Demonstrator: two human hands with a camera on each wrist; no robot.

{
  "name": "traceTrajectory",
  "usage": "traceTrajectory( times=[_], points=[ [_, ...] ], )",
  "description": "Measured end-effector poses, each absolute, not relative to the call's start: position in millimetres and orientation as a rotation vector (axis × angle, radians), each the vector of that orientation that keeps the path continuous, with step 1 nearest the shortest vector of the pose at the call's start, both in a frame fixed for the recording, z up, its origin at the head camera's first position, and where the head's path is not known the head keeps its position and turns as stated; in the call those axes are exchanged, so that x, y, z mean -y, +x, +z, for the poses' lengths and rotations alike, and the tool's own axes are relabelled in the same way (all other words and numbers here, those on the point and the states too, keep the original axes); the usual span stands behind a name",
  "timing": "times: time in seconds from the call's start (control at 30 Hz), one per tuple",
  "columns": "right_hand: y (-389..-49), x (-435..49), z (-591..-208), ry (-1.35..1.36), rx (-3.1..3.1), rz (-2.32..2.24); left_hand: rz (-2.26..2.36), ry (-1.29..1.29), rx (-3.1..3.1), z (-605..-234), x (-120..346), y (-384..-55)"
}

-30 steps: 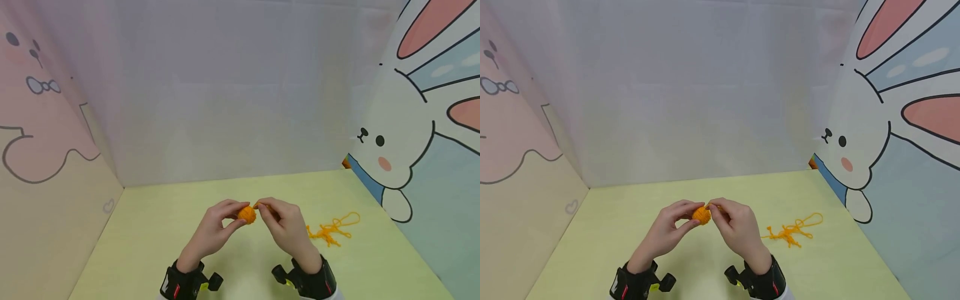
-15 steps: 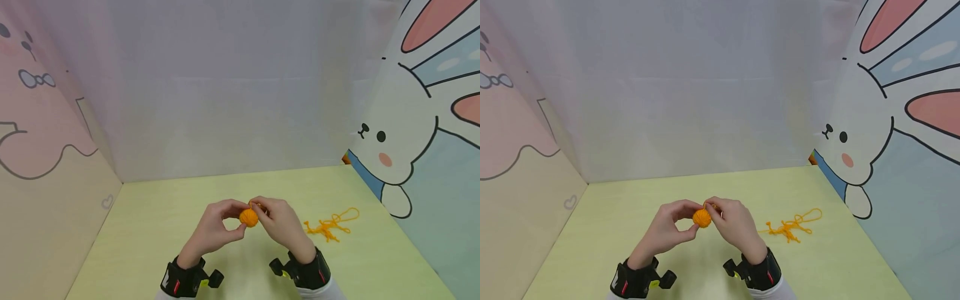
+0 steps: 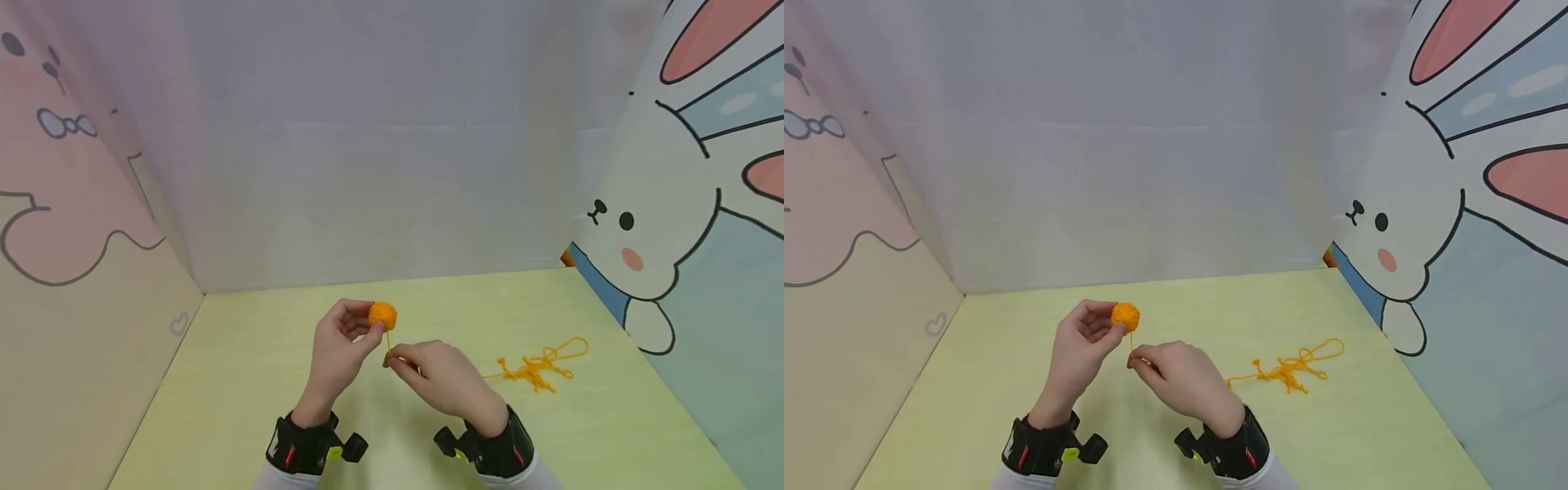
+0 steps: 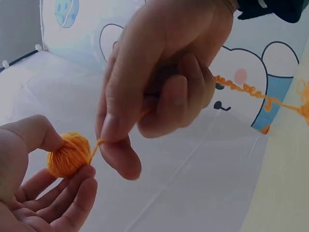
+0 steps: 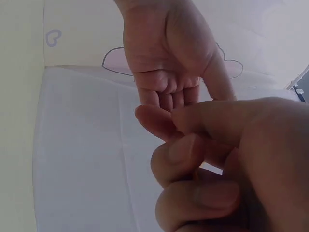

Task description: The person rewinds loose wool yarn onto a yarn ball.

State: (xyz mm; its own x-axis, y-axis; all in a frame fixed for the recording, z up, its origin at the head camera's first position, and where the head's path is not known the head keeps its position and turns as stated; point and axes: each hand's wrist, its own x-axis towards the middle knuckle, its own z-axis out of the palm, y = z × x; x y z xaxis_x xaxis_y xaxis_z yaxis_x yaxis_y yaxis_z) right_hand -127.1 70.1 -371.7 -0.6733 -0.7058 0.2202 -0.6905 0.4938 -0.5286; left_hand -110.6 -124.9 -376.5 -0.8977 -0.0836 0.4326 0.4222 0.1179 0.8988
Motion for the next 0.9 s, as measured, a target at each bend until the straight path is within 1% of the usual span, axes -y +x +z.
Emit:
traceTrajectory(
  times=[0.17, 0.3, 0.37, 0.5, 0.67, 0.77, 0.9],
  points=[
    [-122.5, -72.9, -365.0, -1.376, -2.705, -0.932, -1.639, -0.308, 2.096, -364.6, 119.7, -108.7],
    [-119.0, -78.1, -360.0, -1.446, -2.738, -1.044, -1.503, -0.386, 2.143, -355.6, 116.2, -103.9],
    [-118.9, -81.2, -359.0, -1.474, -2.77, -1.112, -1.457, -0.44, 2.17, -357.5, 116.3, -104.2],
    [-122.7, -87.0, -358.5, -1.517, -2.85, -1.245, -1.351, -0.582, 2.229, -370.5, 119.1, -110.3],
    [-129.6, -91.2, -359.1, -1.546, -2.917, -1.362, -1.232, -0.837, 2.287, -385.6, 123.8, -117.1],
    [-132.8, -91.6, -360.0, -1.52, -2.953, -1.389, -1.242, -0.978, 2.285, -386.0, 124.2, -115.9],
    [-135.6, -90.9, -361.8, -1.443, -2.992, -1.395, -1.317, -1.078, 2.259, -380.5, 121.9, -111.5]
  ],
)
